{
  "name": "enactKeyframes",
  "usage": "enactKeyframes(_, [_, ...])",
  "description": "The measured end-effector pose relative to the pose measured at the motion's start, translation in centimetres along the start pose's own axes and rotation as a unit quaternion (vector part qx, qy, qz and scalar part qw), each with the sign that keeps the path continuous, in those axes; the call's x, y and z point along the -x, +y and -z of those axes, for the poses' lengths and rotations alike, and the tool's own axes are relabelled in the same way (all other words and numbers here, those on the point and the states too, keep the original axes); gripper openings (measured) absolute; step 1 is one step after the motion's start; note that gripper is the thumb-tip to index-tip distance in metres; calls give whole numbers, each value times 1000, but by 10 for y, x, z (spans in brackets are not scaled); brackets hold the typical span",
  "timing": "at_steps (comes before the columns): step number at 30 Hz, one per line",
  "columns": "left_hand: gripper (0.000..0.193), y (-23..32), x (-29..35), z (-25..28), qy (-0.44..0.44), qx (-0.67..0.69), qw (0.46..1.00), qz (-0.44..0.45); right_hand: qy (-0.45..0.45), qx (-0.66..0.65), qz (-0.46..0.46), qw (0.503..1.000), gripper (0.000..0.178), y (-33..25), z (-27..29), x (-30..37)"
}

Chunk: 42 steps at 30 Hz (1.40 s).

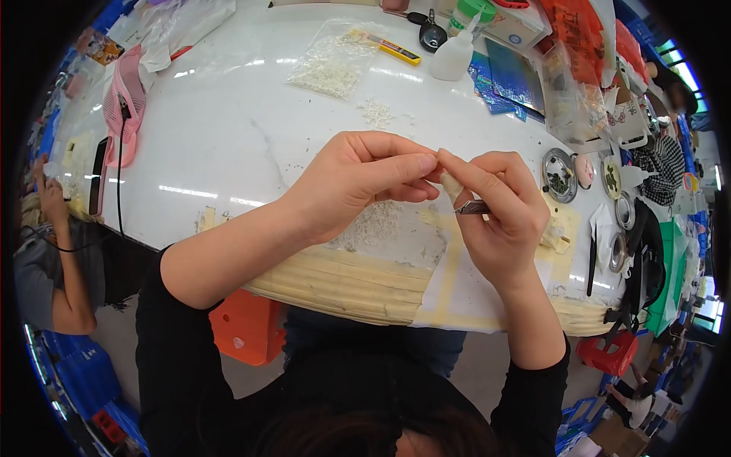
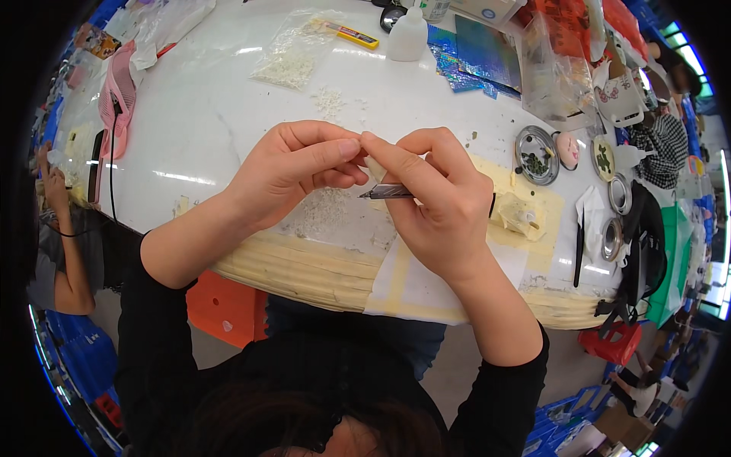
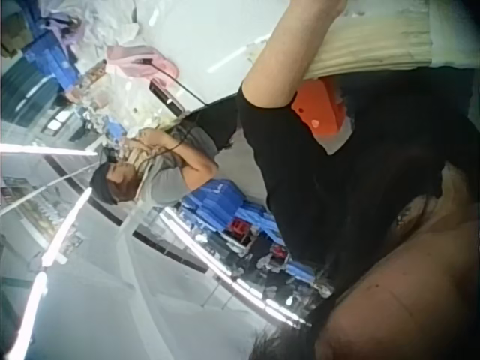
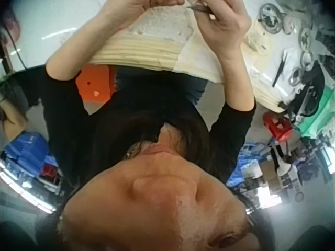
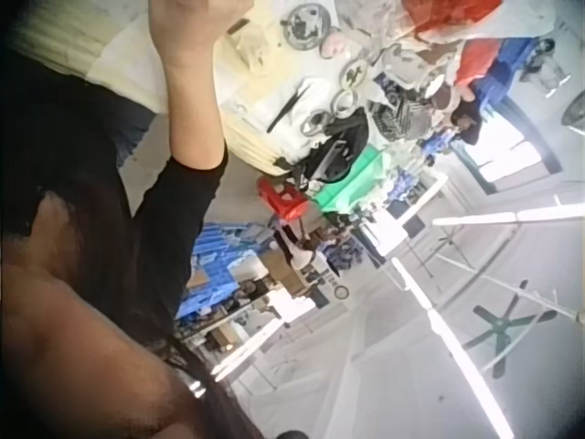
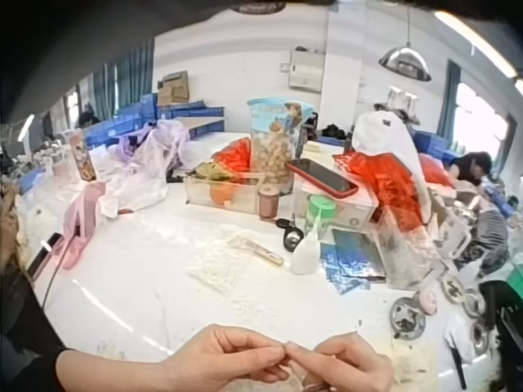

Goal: Assembling small plastic toy components using hands and a small tool at a workbench.

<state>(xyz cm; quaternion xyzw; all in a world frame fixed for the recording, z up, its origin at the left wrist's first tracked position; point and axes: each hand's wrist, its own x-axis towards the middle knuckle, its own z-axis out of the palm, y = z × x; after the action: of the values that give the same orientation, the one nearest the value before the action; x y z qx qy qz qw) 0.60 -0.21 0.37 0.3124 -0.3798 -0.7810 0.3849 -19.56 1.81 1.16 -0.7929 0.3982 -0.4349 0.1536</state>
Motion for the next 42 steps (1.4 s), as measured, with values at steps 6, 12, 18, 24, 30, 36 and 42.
enactKeyframes(6, [20,0,0,0,-27,-8,999,22,9,-8,19,1000,48,2,2,-3])
enactKeyframes(12, [15,1,-1,4,-72,51,994,62,-22,-92,-18,995,46,-1,7,-4])
enactKeyframes(18, [16,0,-1,7,-90,75,991,62,-36,-126,-26,991,48,1,7,-5])
enactKeyframes(24, [14,2,-2,3,-56,42,995,72,-59,-125,-20,990,50,3,9,-7])
enactKeyframes(30, [12,1,-1,4,-39,-36,998,-30,-83,-120,-61,987,39,-5,10,-10])
enactKeyframes(36, [10,-2,1,-2,-5,-165,972,-165,-76,38,-75,994,23,-3,4,-6])
enactKeyframes(42, [13,-4,2,-2,-14,-172,968,-181,-76,75,-66,992,25,3,3,-2])
